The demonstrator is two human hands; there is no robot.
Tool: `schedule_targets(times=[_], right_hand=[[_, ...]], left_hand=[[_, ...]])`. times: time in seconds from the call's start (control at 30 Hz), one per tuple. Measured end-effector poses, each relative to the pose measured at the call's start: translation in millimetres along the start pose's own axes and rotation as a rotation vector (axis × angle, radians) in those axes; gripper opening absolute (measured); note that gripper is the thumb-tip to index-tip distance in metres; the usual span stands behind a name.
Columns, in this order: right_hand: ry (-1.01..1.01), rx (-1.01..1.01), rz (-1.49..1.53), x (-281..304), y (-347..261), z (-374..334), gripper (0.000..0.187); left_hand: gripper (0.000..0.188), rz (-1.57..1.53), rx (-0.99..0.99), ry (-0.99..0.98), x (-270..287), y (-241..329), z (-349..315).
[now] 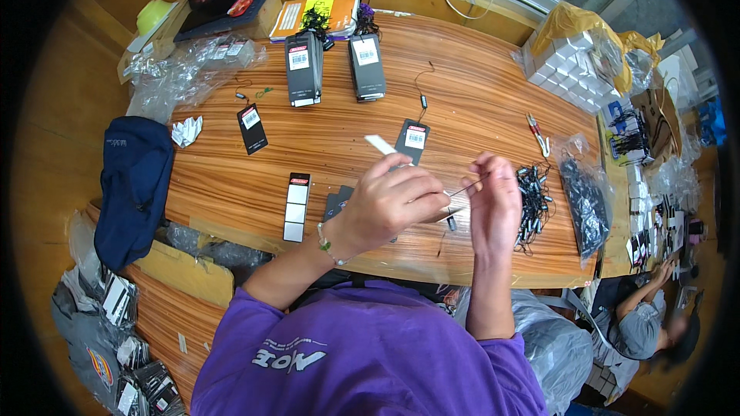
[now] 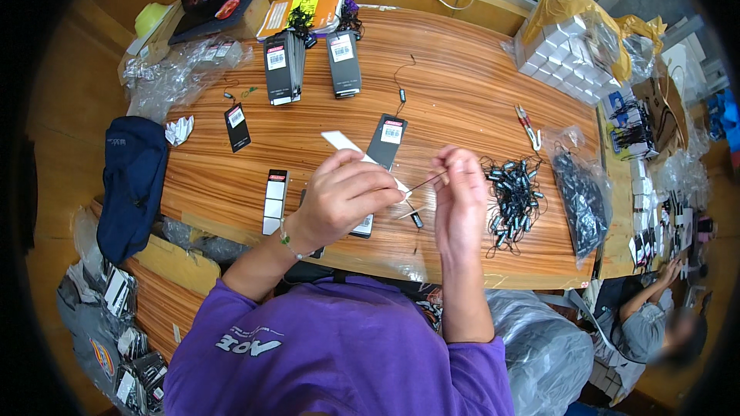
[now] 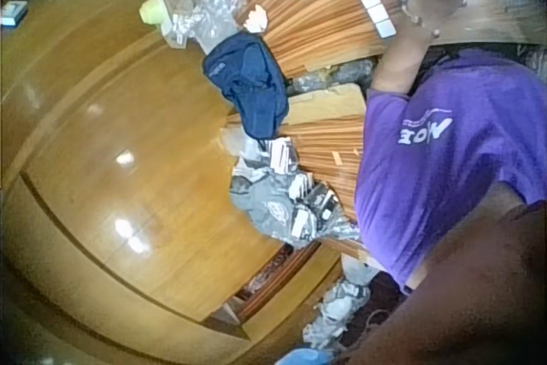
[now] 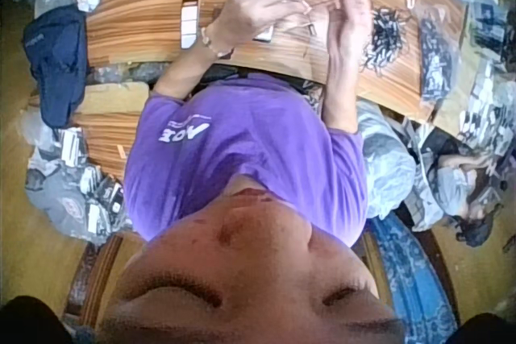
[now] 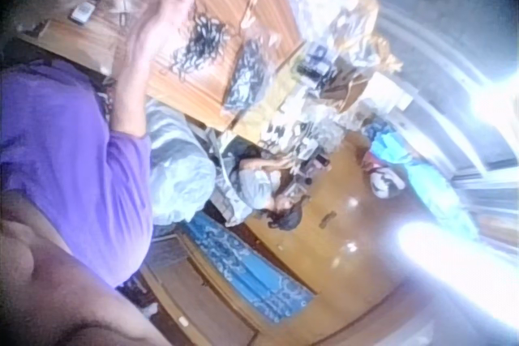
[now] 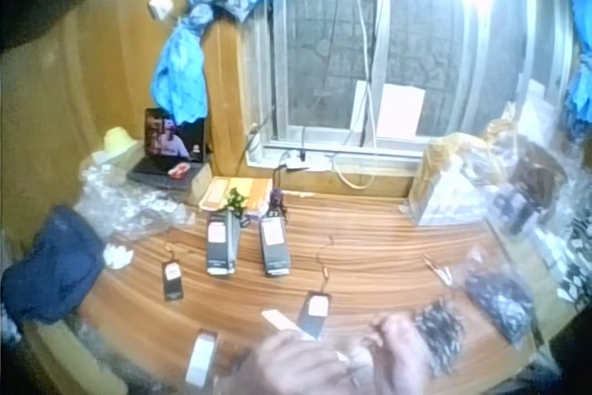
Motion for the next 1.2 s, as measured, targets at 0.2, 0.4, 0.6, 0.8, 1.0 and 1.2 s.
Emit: schedule_targets(times=[0.2, 0.4, 0.6, 0.8, 1.0, 1.2], right_hand=[[-0.288, -0.006, 0.390, -26.6, -25.7, 0.1, 0.012], [-0.333, -0.383, 0.761, -43.6, -6.3, -8.6, 0.010], [-0.293, -0.519, 0.891, -51.1, 1.2, -17.5, 0.011], [-0.253, -0.171, 0.547, -38.6, -20.2, -9.3, 0.010], [-0.188, 0.237, -0.197, -26.1, -32.3, -22.4, 0.020], [-0.290, 0.195, -0.388, -40.6, -16.0, -33.3, 0.012]], left_hand=[[0.007, -0.259, 0.360, 0.101, -3.9, -28.6, -22.4], [0.010, -0.439, 0.616, 0.013, -12.7, -41.4, -29.4], [0.033, -0.329, 0.572, -0.050, -18.6, -31.1, -26.5], [0.021, -0.303, 0.583, 0.084, -6.8, -37.3, -22.3], [0.020, -0.388, 0.689, 0.143, 9.9, -47.0, -20.1], [0.018, -0.528, 0.881, 0.138, 7.8, -50.4, -25.6]])
Point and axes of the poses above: each hand's wrist, its own z-axis towards the middle knuckle, its own x-axis out of the back of the hand, y = z × x, the point moved 9 cm from there along z, towards the middle knuckle, and after that the axes turned 15 degrees about y, right-handed, at the moved point
